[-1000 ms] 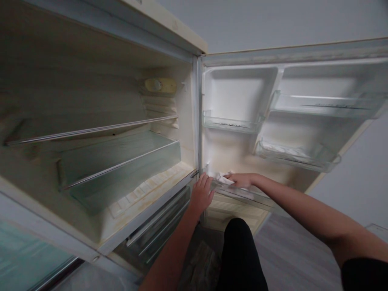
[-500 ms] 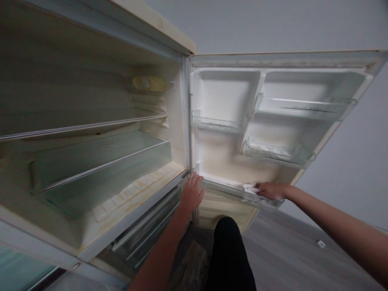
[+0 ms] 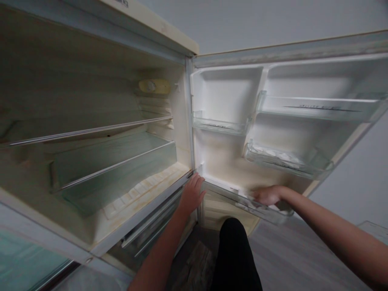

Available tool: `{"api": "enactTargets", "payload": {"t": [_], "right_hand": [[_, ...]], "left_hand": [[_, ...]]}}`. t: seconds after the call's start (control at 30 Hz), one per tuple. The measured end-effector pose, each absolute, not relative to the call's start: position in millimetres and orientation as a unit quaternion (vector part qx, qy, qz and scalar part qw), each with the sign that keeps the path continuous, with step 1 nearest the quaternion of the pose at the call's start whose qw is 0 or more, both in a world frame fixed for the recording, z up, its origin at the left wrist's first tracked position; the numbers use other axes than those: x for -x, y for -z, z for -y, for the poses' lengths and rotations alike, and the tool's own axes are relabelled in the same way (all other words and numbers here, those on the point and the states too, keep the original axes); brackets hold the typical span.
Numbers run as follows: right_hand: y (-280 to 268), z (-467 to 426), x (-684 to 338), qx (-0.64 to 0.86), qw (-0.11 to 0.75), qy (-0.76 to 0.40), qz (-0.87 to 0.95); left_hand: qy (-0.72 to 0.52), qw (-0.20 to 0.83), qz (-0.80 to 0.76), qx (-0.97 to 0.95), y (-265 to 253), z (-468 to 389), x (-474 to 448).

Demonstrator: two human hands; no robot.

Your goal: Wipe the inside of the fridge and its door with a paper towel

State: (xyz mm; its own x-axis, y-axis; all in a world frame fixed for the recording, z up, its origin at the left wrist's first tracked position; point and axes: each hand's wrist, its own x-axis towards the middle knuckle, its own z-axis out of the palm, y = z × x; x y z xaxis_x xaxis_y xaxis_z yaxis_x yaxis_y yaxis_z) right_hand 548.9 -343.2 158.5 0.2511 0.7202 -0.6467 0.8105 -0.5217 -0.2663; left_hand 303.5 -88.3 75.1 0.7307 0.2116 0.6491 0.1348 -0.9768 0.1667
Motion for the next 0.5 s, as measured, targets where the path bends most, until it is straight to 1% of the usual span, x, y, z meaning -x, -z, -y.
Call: {"api": "enactTargets", "payload": {"t": [0.1,0.33,0.4,0.5], "right_hand": [[-165,338,-535,-0.787,-0.008,0.375,-0.491],[-181,277,-476,-0.78,-0.146,0.239,-0.56],[-181,251,-458,-0.767,-0.15,0.204,-0.59],[-175,214,-437,-0.769,-0.116,0.168,-0.606]], "left_hand": [[-0.349,0.063,-0.081,-0.931,-73,84,-302],[-0.355,0.088,-0.091,-0.926,-76,94,-308],[-0.354,0.101,-0.098,-0.925,-74,101,-310],[-0.37,0.145,-0.106,-0.912,-58,112,-307]]}}
